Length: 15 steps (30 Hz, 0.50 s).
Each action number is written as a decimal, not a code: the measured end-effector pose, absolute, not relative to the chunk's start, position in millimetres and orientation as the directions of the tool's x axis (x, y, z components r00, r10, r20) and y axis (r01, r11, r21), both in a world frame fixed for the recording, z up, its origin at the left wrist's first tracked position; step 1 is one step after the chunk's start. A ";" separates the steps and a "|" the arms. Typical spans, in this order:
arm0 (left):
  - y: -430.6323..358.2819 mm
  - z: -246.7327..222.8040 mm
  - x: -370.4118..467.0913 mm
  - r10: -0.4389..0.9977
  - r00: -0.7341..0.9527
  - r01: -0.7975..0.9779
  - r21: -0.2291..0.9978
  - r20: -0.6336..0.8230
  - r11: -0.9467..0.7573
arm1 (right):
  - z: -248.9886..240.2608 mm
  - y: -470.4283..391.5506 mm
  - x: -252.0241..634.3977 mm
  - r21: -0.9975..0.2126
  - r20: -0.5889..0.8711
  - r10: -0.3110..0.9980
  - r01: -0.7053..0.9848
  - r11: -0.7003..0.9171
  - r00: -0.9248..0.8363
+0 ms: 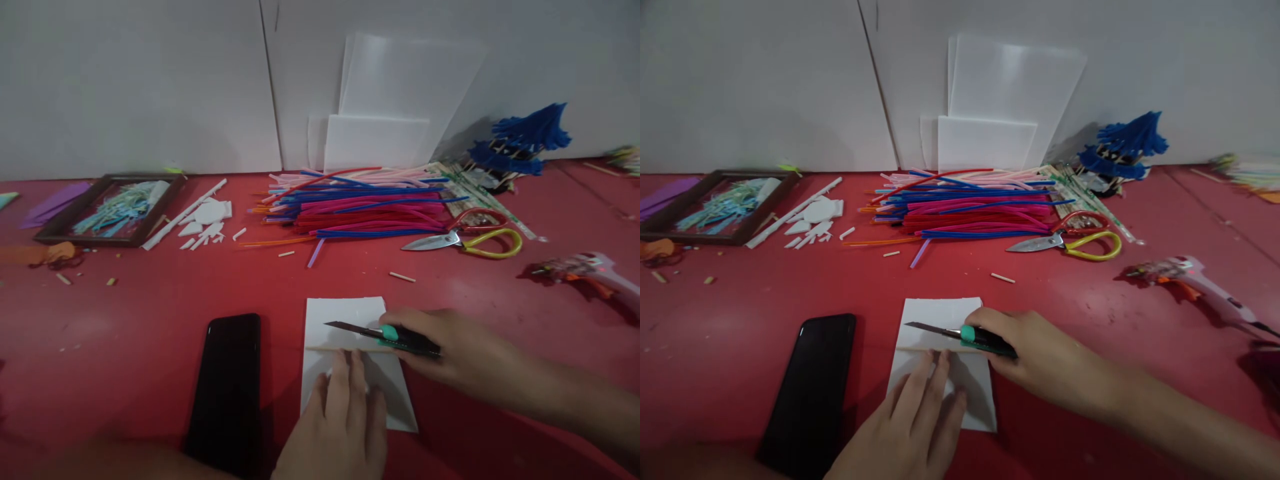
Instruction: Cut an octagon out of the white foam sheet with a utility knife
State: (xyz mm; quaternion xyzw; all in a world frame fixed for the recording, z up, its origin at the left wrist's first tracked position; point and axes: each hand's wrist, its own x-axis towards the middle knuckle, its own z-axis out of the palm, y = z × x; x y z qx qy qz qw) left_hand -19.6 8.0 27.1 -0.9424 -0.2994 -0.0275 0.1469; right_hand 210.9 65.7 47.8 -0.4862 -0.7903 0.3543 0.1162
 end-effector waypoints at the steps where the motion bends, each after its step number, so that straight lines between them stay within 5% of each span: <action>1: 7.9 26.8 -19.8 0.556 0.819 0.573 -0.257 0.142 -0.778 | 47.9 66.1 211.2 -0.673 -0.161 0.848 0.684 0.280 -0.505; 15: 6.2 21.6 -23.2 0.550 0.830 0.552 -0.266 0.086 -0.791 | 50.3 68.9 213.1 -0.673 -0.122 0.822 0.655 0.344 -0.556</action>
